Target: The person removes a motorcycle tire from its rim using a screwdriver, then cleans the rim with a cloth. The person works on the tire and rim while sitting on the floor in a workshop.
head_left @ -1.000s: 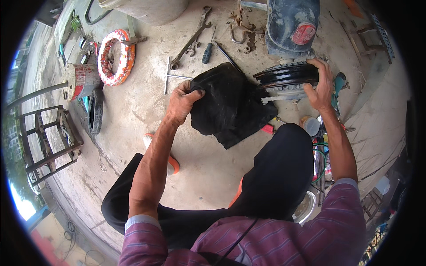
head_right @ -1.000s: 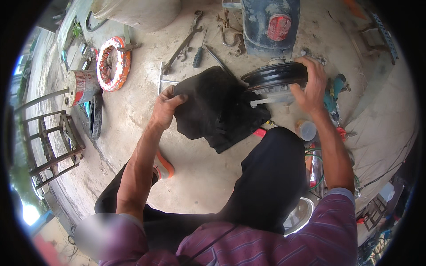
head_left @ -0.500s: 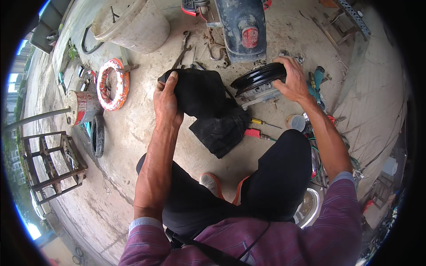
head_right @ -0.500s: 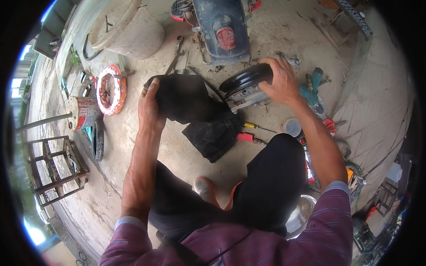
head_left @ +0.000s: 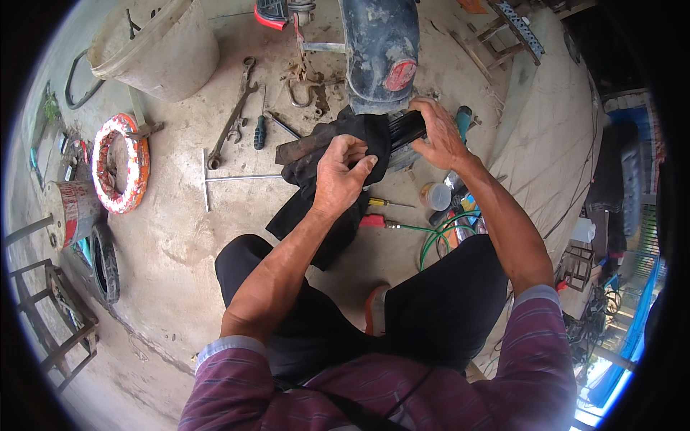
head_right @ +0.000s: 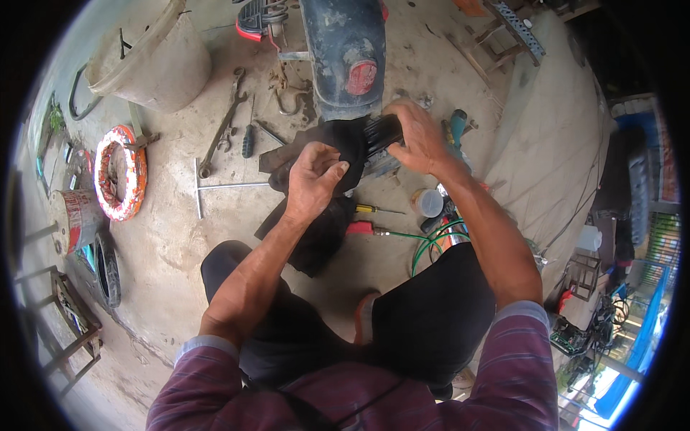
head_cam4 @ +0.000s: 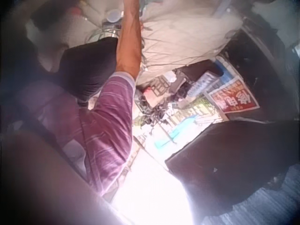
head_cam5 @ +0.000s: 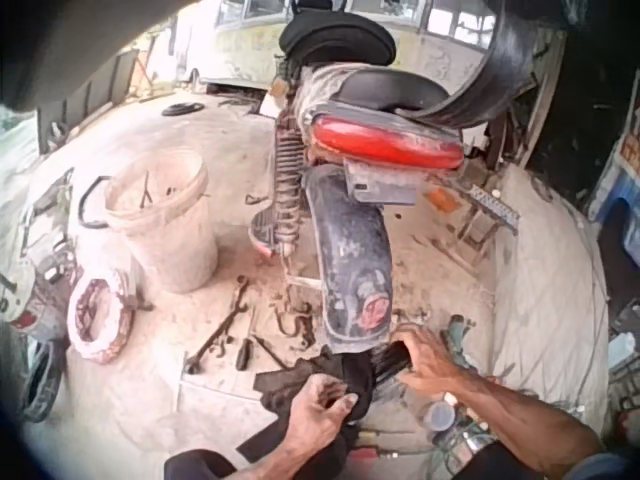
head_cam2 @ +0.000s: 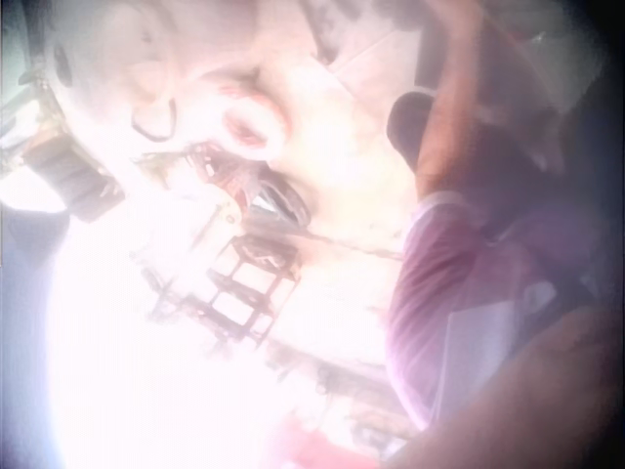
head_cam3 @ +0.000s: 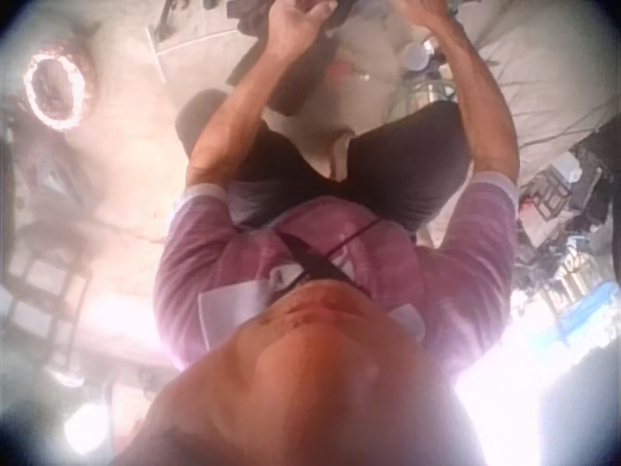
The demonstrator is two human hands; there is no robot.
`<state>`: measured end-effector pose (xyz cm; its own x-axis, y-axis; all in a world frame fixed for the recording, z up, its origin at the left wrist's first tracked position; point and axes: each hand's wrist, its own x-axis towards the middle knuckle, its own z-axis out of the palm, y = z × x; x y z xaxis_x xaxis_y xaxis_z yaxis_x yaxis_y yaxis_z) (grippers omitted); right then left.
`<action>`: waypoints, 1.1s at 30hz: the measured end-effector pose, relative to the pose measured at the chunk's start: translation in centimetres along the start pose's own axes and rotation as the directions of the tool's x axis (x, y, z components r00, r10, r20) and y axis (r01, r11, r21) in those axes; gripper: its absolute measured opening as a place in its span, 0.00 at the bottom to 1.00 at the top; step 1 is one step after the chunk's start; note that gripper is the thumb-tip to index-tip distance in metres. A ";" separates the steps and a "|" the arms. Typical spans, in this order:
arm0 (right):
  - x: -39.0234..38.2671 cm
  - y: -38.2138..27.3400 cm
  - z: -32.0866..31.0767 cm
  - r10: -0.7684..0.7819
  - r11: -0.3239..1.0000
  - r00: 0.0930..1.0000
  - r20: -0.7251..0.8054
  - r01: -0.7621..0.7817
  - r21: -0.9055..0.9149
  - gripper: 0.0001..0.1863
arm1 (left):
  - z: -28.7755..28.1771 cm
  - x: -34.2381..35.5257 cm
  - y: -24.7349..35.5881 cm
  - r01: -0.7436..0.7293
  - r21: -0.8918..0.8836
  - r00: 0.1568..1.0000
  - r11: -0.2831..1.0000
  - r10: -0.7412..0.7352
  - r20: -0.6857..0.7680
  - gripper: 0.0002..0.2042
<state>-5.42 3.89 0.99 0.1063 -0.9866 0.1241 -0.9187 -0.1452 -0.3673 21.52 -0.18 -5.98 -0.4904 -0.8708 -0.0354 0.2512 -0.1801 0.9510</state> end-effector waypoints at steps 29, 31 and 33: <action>-0.6 3.3 1.8 0.053 0.973 0.952 -0.303 0.019 0.229 0.35 | -3.9 4.1 -4.7 -0.247 0.363 0.962 0.899 0.182 0.203 0.30; -0.6 3.5 2.0 0.055 0.972 0.950 -0.306 0.020 0.236 0.35 | -1.1 5.1 -2.3 -0.268 0.565 0.962 0.780 0.186 0.200 0.33; -0.3 3.0 2.4 -0.003 0.979 0.943 -0.332 0.071 0.193 0.36 | 1.3 5.9 -0.8 -0.221 0.710 0.975 0.669 0.160 0.153 0.37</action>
<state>-7.33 3.60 -2.40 -0.0232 -0.9053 0.4241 -0.8180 -0.2267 -0.5287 17.30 -4.59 -6.59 -0.5654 -0.8082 0.1649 -0.3161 0.3970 0.8617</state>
